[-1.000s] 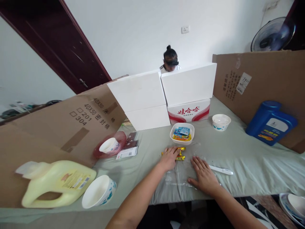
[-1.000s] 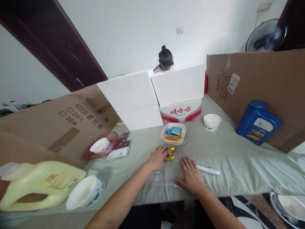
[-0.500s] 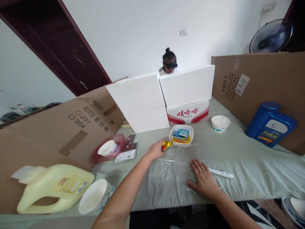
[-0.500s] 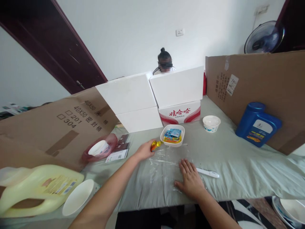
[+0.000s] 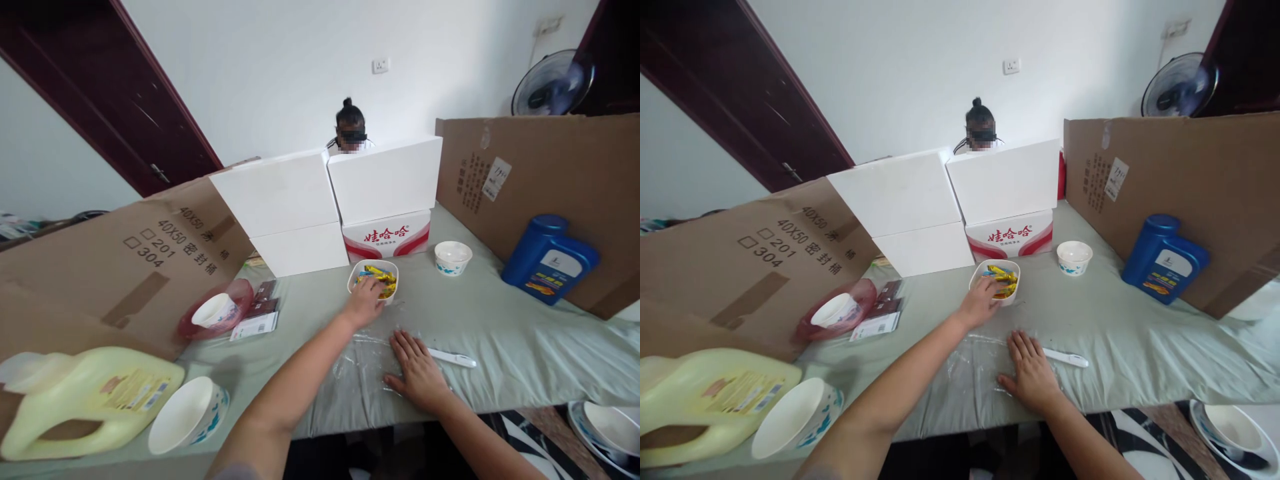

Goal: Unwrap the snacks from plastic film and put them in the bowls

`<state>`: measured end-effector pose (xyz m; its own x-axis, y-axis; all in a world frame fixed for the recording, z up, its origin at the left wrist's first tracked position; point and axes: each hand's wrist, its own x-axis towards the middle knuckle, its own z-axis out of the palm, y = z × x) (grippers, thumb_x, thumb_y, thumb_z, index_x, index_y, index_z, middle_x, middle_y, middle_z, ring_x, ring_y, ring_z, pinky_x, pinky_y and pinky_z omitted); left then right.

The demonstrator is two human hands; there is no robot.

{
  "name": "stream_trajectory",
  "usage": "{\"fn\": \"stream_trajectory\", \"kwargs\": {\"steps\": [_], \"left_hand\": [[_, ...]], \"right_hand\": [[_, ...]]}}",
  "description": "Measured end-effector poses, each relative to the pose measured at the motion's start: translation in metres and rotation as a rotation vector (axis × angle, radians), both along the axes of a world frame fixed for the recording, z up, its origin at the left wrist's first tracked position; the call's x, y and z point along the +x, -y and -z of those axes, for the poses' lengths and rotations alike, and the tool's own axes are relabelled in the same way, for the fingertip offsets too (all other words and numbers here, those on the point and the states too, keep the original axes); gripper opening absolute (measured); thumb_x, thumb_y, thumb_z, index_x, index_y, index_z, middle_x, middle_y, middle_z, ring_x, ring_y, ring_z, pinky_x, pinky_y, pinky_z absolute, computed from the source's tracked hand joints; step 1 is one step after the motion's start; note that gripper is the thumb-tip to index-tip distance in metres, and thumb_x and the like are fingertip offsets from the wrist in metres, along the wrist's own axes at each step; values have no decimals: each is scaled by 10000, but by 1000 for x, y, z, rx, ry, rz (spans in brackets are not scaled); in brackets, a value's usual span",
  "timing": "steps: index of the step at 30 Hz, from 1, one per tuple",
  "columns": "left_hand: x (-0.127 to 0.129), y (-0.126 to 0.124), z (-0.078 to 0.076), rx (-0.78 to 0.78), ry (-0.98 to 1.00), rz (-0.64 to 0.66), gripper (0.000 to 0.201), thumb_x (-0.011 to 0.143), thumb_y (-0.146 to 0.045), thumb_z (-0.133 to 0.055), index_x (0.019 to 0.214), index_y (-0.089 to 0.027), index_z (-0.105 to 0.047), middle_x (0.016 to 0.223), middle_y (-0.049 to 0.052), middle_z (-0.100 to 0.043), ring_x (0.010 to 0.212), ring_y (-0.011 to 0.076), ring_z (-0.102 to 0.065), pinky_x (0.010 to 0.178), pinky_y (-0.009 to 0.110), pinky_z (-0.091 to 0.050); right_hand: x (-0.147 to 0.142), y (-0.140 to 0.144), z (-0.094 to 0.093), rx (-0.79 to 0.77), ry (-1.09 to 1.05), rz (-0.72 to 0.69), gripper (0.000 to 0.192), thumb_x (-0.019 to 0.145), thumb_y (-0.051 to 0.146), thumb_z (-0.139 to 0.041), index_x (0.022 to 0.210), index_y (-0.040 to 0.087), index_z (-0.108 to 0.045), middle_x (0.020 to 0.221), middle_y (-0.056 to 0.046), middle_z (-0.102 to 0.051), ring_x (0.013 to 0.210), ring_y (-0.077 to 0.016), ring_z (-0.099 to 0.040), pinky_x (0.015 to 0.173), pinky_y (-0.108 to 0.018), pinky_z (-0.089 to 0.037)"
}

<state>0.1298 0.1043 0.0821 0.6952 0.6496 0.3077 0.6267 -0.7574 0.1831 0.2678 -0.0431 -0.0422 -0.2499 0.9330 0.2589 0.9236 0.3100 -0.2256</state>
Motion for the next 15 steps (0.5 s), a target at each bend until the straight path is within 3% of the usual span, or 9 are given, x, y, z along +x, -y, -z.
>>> {"fn": "stream_trajectory", "kwargs": {"steps": [2,4,8,10,15], "left_hand": [[-16,34,15,-82,29,97,188,835,-244,-617,1013,-186,-633,1055,75,-617,1051,224,-524,956,369,-408],[-37,71,31,-176,22,154,168,811,-305,-661,931,-189,-645,946,49,-632,961,213,-548,913,365,-436],[-86,130,55,-289,-22,100,581,596,-504,-819,1040,-181,-627,1044,75,-615,1038,277,-523,933,448,-443],[-111,149,64,-294,-44,88,659,557,-523,-832,1077,-179,-617,1127,101,-591,1113,315,-493,976,503,-419],[-154,173,74,-238,57,68,138,827,-160,-596,958,-195,-618,1063,80,-621,1112,246,-525,963,427,-460]], "right_hand": [[0,0,1,10,-8,2,762,831,589,-516,1420,121,-394,1489,-164,-369,1387,-315,-294,1110,-495,-244],[0,0,3,13,-12,5,755,837,580,-512,1418,112,-396,1494,-166,-359,1393,-314,-282,1112,-498,-240],[0,-1,2,-12,-12,12,759,827,558,-538,1413,94,-406,1501,-175,-335,1399,-329,-266,1114,-513,-245],[-1,1,-1,-35,-20,-6,733,824,535,-557,1404,106,-425,1500,-167,-341,1399,-337,-264,1115,-526,-248],[7,22,-16,-104,-103,-219,777,784,589,-602,1410,164,-427,1491,-138,-372,1411,-324,-241,1138,-527,-227]]}}
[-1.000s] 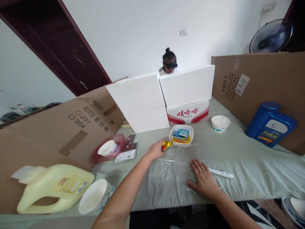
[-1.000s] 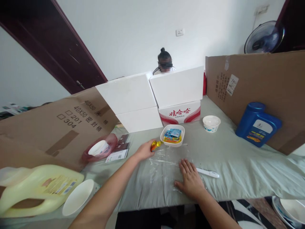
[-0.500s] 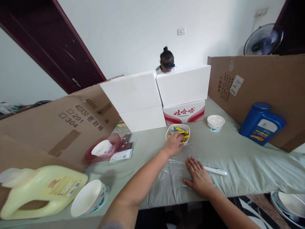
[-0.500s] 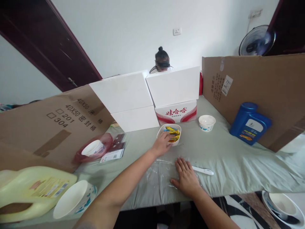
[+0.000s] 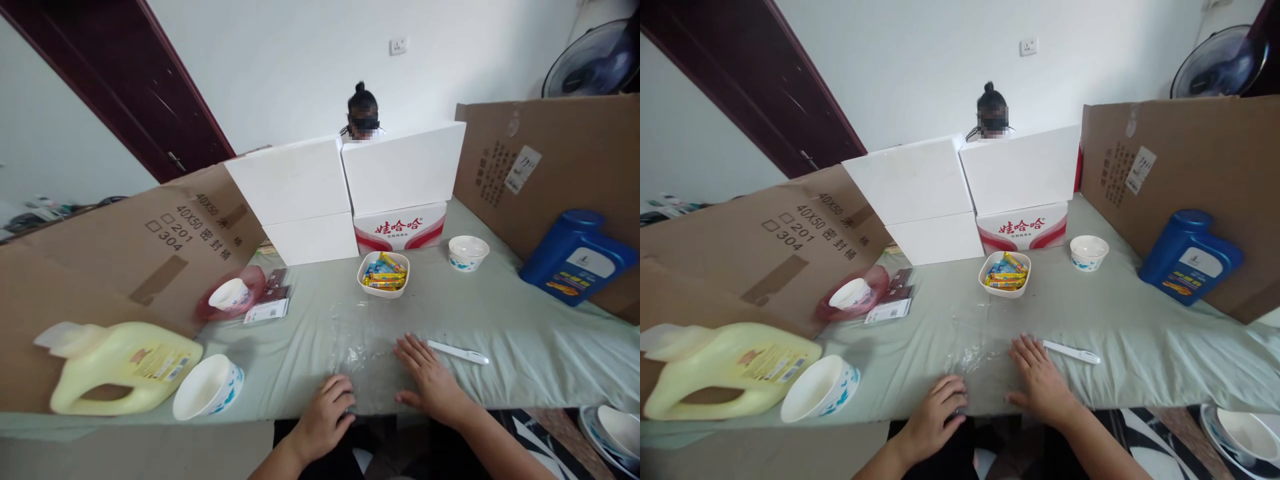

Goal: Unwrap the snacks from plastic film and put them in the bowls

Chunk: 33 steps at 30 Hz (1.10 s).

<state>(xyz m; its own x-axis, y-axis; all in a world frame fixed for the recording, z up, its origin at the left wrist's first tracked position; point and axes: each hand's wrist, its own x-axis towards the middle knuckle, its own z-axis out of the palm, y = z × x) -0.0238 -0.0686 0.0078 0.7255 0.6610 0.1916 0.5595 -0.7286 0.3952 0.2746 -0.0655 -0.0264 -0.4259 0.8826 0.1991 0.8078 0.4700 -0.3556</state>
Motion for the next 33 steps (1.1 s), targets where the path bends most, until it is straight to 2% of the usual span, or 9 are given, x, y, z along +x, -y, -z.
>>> {"fn": "stream_trajectory", "kwargs": {"steps": [5,7,9,11,17,21,24,28,33], "left_hand": [[-16,12,2,6,184,-55,153,894,-96,-463,909,-199,-574,922,52,-660,1003,192,-594,909,344,-494],[-19,15,4,2,239,-99,142,910,-117,-451,939,-199,-563,929,57,-667,967,185,-616,878,323,-502],[-21,14,4,-3,258,-144,131,920,-148,-444,945,-199,-563,890,51,-671,862,169,-638,790,284,-512],[-20,8,2,-30,240,-185,125,927,-185,-443,920,-203,-567,787,23,-661,712,143,-631,680,246,-499],[-4,-38,-6,-73,187,-429,140,909,-263,-466,947,-218,-593,752,-4,-675,660,139,-629,645,237,-464],[7,-64,2,-71,144,-605,143,894,-244,-471,923,-215,-608,781,3,-688,718,153,-646,689,251,-459],[11,-77,10,-54,106,-692,144,900,-227,-477,929,-210,-617,834,12,-696,764,155,-651,715,250,-451],[12,-89,12,-19,7,-775,149,918,-220,-486,947,-209,-632,898,24,-698,817,155,-649,743,249,-443],[11,-95,6,22,-173,-872,195,904,-237,-528,1054,-163,-629,1004,87,-667,845,196,-642,744,297,-468]], "right_hand": [[21,34,-11,-148,-80,-132,971,629,612,-735,1426,171,-400,1497,-157,-356,1416,-359,-204,1147,-567,-179],[27,45,-14,-191,-114,-111,758,698,465,-728,1364,200,-482,1474,-134,-405,1409,-341,-238,1141,-561,-206],[29,51,-17,-218,-170,-93,413,816,313,-609,1219,223,-593,1398,-108,-506,1374,-291,-334,1118,-514,-283],[28,51,-21,-237,-252,-81,241,891,231,-470,1060,222,-641,1271,-99,-605,1277,-240,-469,1055,-442,-383],[11,24,-23,-253,-544,135,211,905,314,-437,959,217,-616,1057,-82,-675,999,-213,-629,853,-349,-498],[-6,-3,-12,-314,-714,351,318,882,433,-447,1072,208,-568,766,-22,-673,703,-189,-658,668,-307,-509],[-18,-24,-8,-294,-776,432,418,860,411,-447,1214,191,-464,745,10,-640,616,-167,-643,638,-298,-502],[-28,-44,-9,-255,-591,544,501,868,339,-421,1320,130,-371,751,-7,-641,625,-185,-644,614,-299,-480],[-33,-49,-9,-238,-194,570,453,894,256,-447,1321,108,-413,851,-93,-701,816,-232,-676,709,-309,-453]]}}
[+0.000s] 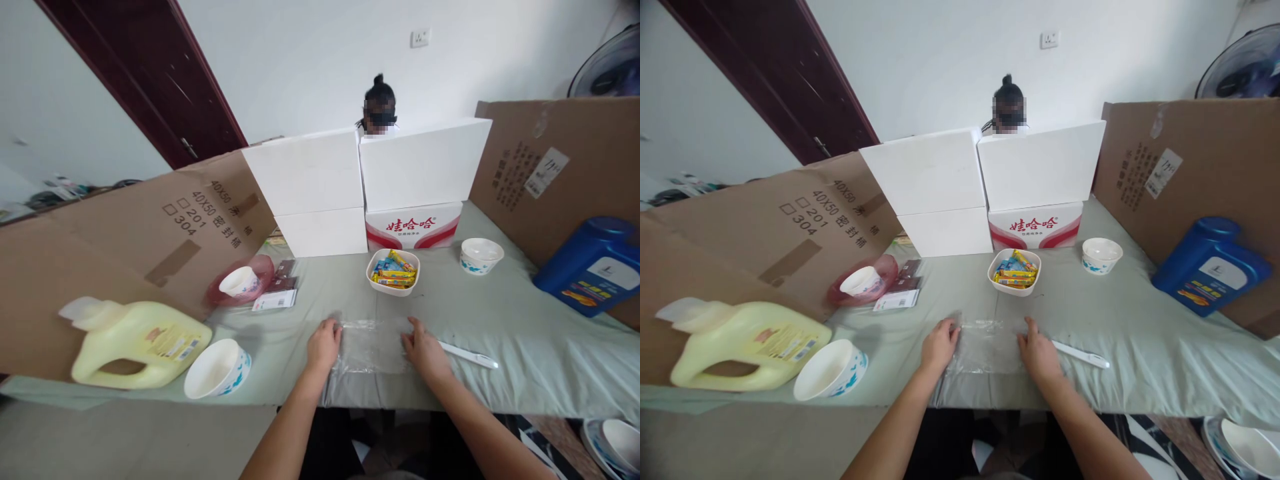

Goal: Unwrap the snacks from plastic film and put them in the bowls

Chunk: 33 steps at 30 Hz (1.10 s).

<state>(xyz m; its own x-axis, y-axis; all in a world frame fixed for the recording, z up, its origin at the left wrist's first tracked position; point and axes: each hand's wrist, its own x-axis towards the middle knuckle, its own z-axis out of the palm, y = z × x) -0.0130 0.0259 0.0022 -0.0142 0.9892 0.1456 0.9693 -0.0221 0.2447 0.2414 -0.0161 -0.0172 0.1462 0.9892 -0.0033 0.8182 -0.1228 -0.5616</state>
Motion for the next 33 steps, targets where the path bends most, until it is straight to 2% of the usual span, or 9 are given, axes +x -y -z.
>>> {"fn": "stream_trajectory", "kwargs": {"steps": [3,6,9,13,16,18,23,28,33], "left_hand": [[9,8,-5,183,-65,23,238,873,-201,-548,1086,-128,-624,1089,143,-614,966,253,-602,843,376,-469],[31,22,-5,287,-29,275,217,887,-176,-496,1044,-153,-645,1087,134,-614,1031,266,-566,911,426,-451],[54,35,1,148,-4,525,279,906,-268,-500,1146,-187,-618,1208,113,-601,1158,283,-516,1000,478,-402],[63,41,11,-14,-31,649,571,915,-471,-470,1430,-251,-362,1527,72,-317,1412,325,-225,1128,595,-174],[60,39,17,-71,-57,660,596,933,-493,-409,1471,-270,-280,1569,51,-215,1449,305,-115,1145,597,-97],[59,38,20,-87,-77,660,600,934,-480,-404,1478,-267,-267,1576,47,-190,1454,304,-81,1147,597,-75],[61,37,23,-78,-102,646,657,925,-360,-413,1511,-217,-154,1565,62,-224,1458,270,-71,1161,560,-75],[48,35,18,-60,-89,621,704,890,-458,-484,1498,-222,-219,1568,79,-208,1446,290,-142,1157,535,-147],[5,26,25,-65,-120,456,676,890,-516,-475,1473,-223,-299,1562,95,-217,1442,309,-154,1144,545,-159]], "right_hand": [[-4,2,4,30,112,-33,428,902,249,-445,1311,128,-425,956,-120,-706,851,-234,-680,717,-306,-456],[-7,3,6,66,176,-41,400,913,252,-411,1296,142,-442,995,-136,-704,829,-242,-684,692,-320,-468],[-5,3,6,65,205,-56,398,919,240,-384,1297,133,-446,1028,-150,-695,838,-248,-682,686,-330,-477],[8,5,-4,109,296,-12,379,918,195,-361,1271,140,-487,1062,-156,-664,804,-237,-666,679,-335,-478],[9,8,-14,295,350,-26,348,913,185,-376,1211,124,-546,1096,-177,-630,942,-277,-616,818,-399,-466],[-2,9,-18,402,306,-158,332,922,203,-385,1183,133,-578,1133,-169,-623,1057,-283,-564,922,-422,-432],[-41,3,-4,355,253,-477,450,939,288,-401,1357,139,-477,1382,-113,-523,1321,-251,-402,1090,-439,-310],[-30,-1,15,238,329,-422,625,921,477,-424,1443,138,-362,1491,-131,-367,1390,-309,-298,1107,-547,-241],[0,0,23,179,365,-333,642,922,503,-400,1455,151,-339,1516,-129,-313,1414,-308,-234,1122,-566,-181]]}}
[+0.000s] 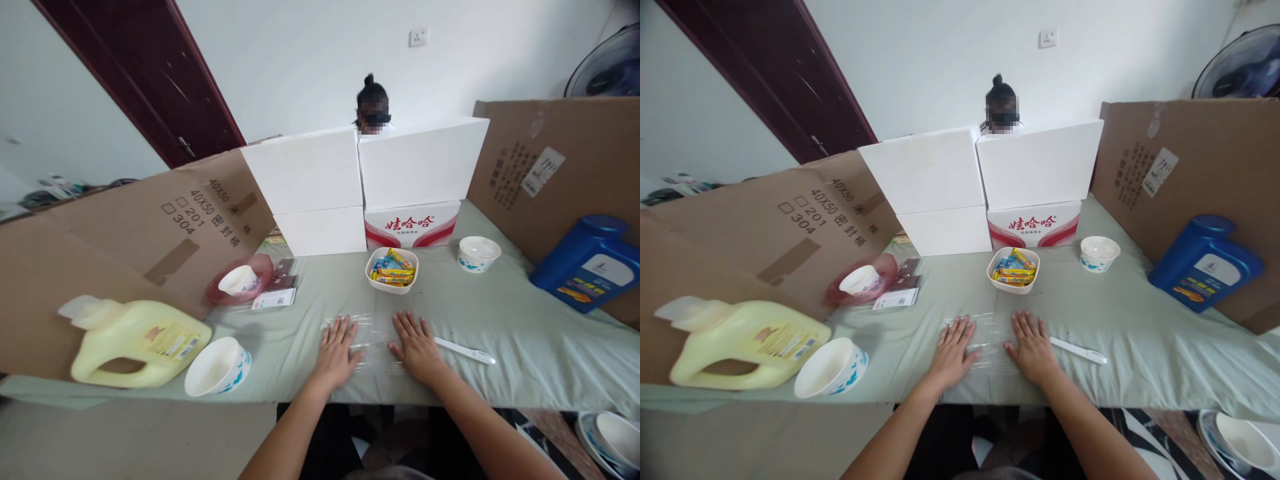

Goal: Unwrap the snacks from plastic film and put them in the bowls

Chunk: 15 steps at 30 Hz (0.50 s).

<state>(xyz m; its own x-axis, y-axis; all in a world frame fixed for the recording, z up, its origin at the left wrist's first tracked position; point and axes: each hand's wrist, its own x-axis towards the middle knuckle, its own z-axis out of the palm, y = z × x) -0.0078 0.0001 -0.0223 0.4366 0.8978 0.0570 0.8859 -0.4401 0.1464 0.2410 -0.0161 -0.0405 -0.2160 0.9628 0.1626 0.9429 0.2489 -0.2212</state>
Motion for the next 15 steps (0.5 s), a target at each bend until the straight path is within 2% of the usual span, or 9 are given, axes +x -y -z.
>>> {"fn": "stream_trajectory", "kwargs": {"steps": [4,6,7,8,10,13,15], "left_hand": [[-43,-10,7,48,11,-207,623,915,-481,-424,1456,-186,-332,1539,144,-267,1430,334,-189,1116,569,-200],[-60,-10,3,128,61,-297,597,909,-462,-433,1417,-150,-388,1504,179,-331,1407,353,-243,1091,571,-254],[-66,-8,-1,181,102,-303,556,910,-440,-436,1377,-138,-435,1467,190,-385,1383,353,-293,1078,559,-288],[-70,-4,-6,228,149,-269,496,912,-412,-439,1320,-135,-492,1411,191,-452,1345,342,-356,1064,538,-325],[-73,9,-19,255,235,-99,347,903,-355,-471,1163,-165,-599,1250,153,-577,1231,296,-481,1031,483,-394],[-70,30,-35,134,289,187,195,822,-276,-595,1000,-219,-650,1091,83,-639,1118,248,-554,987,426,-457],[-67,39,-39,63,285,266,229,768,-209,-634,995,-229,-652,1092,71,-643,1121,247,-556,982,422,-470]], "right_hand": [[11,0,4,37,-20,27,638,922,505,-403,1445,143,-361,1504,-158,-337,1418,-317,-218,1118,-581,-183],[19,3,-1,80,-67,3,619,924,499,-411,1418,126,-405,1487,-177,-365,1415,-324,-227,1106,-579,-237],[25,5,-5,108,-103,-34,603,924,496,-422,1401,127,-428,1480,-178,-379,1412,-321,-237,1099,-568,-269],[31,9,-10,129,-142,-89,587,919,495,-441,1384,137,-450,1471,-171,-398,1408,-313,-252,1094,-552,-299],[45,18,-22,125,-209,-227,550,894,494,-505,1338,170,-505,1433,-145,-458,1388,-294,-304,1081,-512,-351],[64,33,-34,9,-248,-385,430,849,452,-596,1211,221,-616,1339,-97,-565,1346,-275,-385,1061,-469,-396],[70,39,-35,-47,-265,-419,329,841,395,-614,1127,241,-665,1283,-73,-610,1321,-267,-422,1054,-458,-407]]}}
